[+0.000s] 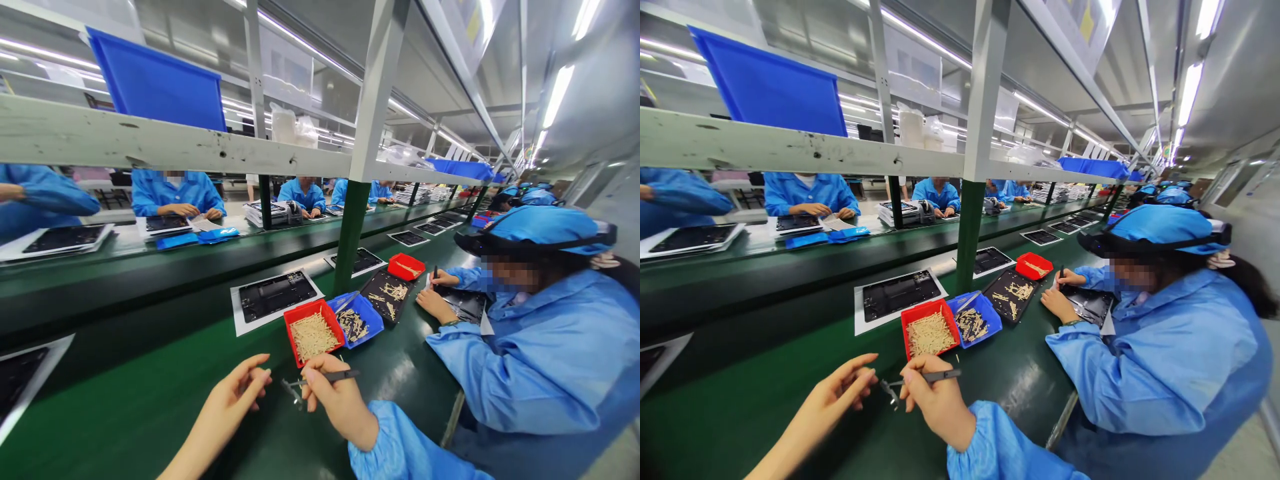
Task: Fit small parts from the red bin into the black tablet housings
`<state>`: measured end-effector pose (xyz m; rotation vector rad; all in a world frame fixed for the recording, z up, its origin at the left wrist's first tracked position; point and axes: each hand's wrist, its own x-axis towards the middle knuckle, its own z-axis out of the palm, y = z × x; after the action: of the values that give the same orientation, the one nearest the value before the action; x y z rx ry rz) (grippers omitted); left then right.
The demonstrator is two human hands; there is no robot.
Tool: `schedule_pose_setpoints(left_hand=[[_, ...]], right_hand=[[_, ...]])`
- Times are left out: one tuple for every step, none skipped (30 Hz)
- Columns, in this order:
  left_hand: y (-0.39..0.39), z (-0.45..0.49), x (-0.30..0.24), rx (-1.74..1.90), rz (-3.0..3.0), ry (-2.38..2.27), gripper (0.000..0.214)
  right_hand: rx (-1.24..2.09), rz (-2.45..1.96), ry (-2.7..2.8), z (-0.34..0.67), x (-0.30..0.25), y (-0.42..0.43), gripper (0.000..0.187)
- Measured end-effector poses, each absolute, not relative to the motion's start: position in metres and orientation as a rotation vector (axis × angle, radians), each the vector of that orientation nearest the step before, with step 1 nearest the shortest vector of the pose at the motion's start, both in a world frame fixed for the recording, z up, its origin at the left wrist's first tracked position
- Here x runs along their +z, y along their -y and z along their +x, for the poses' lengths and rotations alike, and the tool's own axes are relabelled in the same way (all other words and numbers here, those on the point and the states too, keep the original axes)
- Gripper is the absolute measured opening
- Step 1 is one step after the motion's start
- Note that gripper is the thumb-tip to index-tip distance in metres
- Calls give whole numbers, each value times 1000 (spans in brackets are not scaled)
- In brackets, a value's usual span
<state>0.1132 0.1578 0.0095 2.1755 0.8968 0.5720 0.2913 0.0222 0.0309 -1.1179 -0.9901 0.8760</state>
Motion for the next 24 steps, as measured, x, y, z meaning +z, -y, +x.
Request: schedule_pose_setpoints(left_hand=[[-176, 119, 6, 556, 2294, -928, 54], [-195, 126, 3, 553, 2365, -947, 45], [-213, 135, 0, 546, 2439, -966, 40], [-230, 145, -1, 527, 2516, -977, 37], [-245, 157, -3, 504, 2587, -994, 36], [-258, 168, -4, 470, 2655, -1010, 37], [-268, 180, -5, 427, 2718, -1028, 38], [-277, 190, -5, 377, 2775, -1048, 38], [-284, 199, -6, 324, 2826, -1070, 38], [-289, 206, -7, 273, 2871, -1093, 37], [-293, 211, -7, 227, 2909, -1117, 36], [-296, 214, -8, 186, 2942, -1139, 36], [-298, 214, -8, 152, 2970, -1158, 36], [-300, 212, -7, 125, 2994, -1172, 35], [-302, 209, -7, 103, 3015, -1180, 35], [-303, 203, -5, 85, 3034, -1181, 35], [-305, 195, -4, 71, 3050, -1179, 35], [-305, 186, -2, 60, 3064, -1174, 34], [-306, 176, -1, 50, 3074, -1171, 34], [-306, 166, 1, 39, 3081, -1172, 35], [-306, 156, 1, 28, 3084, -1177, 35], [-305, 148, 1, 17, 3086, -1181, 36], [-305, 141, 0, 4, 3087, -1182, 37], [-304, 136, -2, -12, 3088, -1177, 37]], right_hand=[[863, -1111, 972, 294, 30, -24, 45], [857, -1106, 957, 296, 29, -25, 45], [854, -1104, 945, 298, 28, -26, 44], [856, -1105, 937, 299, 26, -28, 44], [861, -1108, 931, 299, 25, -29, 44], [864, -1113, 925, 300, 23, -31, 44], [867, -1120, 920, 300, 22, -32, 45], [870, -1126, 916, 300, 21, -34, 45], [870, -1130, 912, 300, 19, -35, 46], [868, -1131, 909, 301, 18, -37, 46], [861, -1130, 907, 302, 17, -39, 47], [852, -1128, 906, 303, 16, -40, 47], [843, -1127, 906, 304, 14, -42, 47], [834, -1128, 904, 305, 14, -43, 47], [826, -1128, 903, 306, 13, -44, 47], [820, -1128, 902, 308, 12, -45, 47], [814, -1126, 903, 309, 12, -45, 47], [806, -1124, 904, 311, 12, -45, 47], [798, -1122, 909, 312, 12, -45, 47], [789, -1121, 914, 313, 13, -45, 47], [779, -1121, 919, 314, 13, -45, 47], [768, -1122, 923, 315, 13, -46, 47], [757, -1125, 924, 315, 13, -46, 46], [749, -1126, 923, 315, 13, -47, 46]])
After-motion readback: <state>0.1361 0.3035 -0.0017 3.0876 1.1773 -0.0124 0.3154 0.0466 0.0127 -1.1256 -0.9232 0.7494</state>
